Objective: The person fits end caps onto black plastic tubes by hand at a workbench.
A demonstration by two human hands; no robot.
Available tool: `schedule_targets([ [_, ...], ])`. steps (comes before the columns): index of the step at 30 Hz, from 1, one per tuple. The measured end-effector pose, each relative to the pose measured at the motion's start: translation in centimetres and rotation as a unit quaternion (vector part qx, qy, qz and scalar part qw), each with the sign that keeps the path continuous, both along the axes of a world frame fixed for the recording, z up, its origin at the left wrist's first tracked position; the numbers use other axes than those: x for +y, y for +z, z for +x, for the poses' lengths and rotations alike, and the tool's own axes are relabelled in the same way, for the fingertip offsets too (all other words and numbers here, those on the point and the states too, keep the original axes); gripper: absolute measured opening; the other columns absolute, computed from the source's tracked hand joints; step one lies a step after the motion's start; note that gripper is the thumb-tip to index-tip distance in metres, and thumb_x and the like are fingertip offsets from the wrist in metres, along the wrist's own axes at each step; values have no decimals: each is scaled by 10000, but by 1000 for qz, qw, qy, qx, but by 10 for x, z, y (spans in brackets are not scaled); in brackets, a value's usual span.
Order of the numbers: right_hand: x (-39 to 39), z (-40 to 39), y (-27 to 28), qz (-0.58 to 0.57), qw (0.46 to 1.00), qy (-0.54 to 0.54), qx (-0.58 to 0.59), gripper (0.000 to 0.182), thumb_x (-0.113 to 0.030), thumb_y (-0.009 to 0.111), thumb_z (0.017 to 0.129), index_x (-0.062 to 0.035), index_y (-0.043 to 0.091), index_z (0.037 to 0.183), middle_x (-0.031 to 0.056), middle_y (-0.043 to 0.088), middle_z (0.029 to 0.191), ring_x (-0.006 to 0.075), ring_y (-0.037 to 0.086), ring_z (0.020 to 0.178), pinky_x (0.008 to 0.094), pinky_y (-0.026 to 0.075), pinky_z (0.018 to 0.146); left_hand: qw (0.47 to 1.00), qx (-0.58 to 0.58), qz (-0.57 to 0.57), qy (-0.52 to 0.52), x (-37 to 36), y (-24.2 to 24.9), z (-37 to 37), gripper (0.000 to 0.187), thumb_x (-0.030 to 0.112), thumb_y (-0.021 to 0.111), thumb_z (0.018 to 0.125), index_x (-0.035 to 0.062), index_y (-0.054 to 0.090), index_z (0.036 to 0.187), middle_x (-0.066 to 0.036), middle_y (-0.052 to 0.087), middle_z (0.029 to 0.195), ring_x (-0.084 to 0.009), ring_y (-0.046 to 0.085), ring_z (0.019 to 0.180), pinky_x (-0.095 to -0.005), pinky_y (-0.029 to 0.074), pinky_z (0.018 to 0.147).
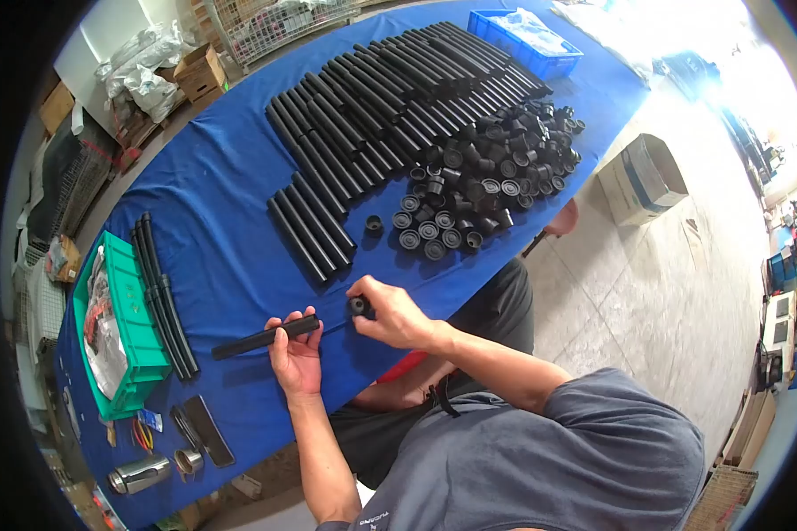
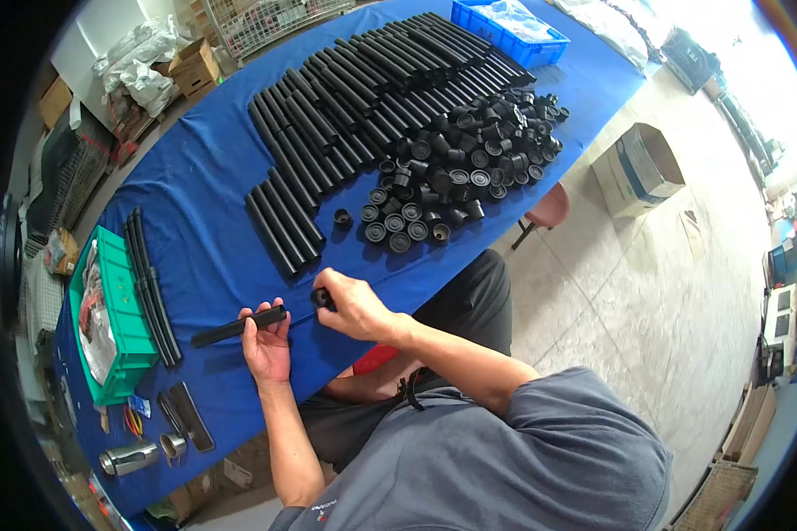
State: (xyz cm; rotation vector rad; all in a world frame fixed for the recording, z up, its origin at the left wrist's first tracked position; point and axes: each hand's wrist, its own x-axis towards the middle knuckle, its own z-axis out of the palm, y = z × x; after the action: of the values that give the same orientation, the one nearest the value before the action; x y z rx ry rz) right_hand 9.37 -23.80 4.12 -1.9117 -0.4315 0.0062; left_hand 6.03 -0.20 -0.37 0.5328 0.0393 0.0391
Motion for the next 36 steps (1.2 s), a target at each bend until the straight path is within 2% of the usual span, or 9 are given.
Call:
schedule_targets([
  [3,15,-6,-3,-5,997,44,-62,433,-97,744,855,-14,621,1263,202,637,1082,386,666,960,447,558,813,1000,-8,7,1,0,1,0,225,135,565,1068,99,582,1289,-213,696,1257,-435,645,1245,-558,602,1007],
  [8,27,-6,-7,-3,996,79,-48,498,-127,756,882,-43,593,1345,194,608,1109,389,632,1023,476,544,864,998,-7,54,12,-2,-1,-1,222,150,552,1079,103,570,1295,-212,698,1249,-419,650,1241,-531,596,1019],
  [11,25,-3,-11,24,992,96,-84,493,-119,752,887,-44,589,1346,186,602,1088,386,628,996,484,541,866,995,-9,96,7,-8,4,-2,232,138,558,1074,100,554,1302,-215,701,1234,-406,668,1210,-514,601,1010],
  [12,24,-2,-11,24,992,96,-77,490,-114,750,890,-45,588,1347,186,601,1090,388,626,996,484,540,867,996,14,91,17,-13,12,-1,263,94,613,1041,103,522,1287,-209,700,1203,-379,696,1157,-483,623,980],
  [15,24,-2,-10,25,993,96,-67,476,-99,744,898,-47,587,1345,186,597,1097,394,623,1001,485,539,867,995,21,97,21,-13,13,0,259,91,617,1038,102,521,1279,-211,698,1202,-377,699,1149,-488,620,986],
  [24,25,-2,-14,13,993,100,-56,460,-88,739,910,-31,574,1336,191,605,1151,401,640,1040,483,558,872,990,35,139,17,-16,13,-1,237,81,618,1035,104,535,1256,-216,713,1153,-335,728,1082,-455,668,889],
  [26,25,-1,-15,6,994,103,-36,478,-87,756,904,-27,580,1344,191,619,1191,395,657,1056,466,578,860,991,52,125,24,-16,16,-2,235,91,628,1033,100,540,1251,-219,714,1155,-339,732,1075,-458,666,896],
  [31,27,0,-20,8,992,101,-81,482,-97,758,906,-17,571,1343,200,622,1199,403,665,1042,475,579,854,991,58,113,41,-22,17,-4,249,121,654,1029,98,545,1251,-227,717,1159,-348,732,1078,-458,664,904],
  [36,25,-3,-17,-2,994,102,-49,472,-114,754,912,-11,571,1335,207,624,1198,414,665,1040,481,578,850,990,57,126,37,-23,19,-6,240,123,656,1029,96,546,1240,-232,721,1148,-350,728,1091,-450,664,901],
])
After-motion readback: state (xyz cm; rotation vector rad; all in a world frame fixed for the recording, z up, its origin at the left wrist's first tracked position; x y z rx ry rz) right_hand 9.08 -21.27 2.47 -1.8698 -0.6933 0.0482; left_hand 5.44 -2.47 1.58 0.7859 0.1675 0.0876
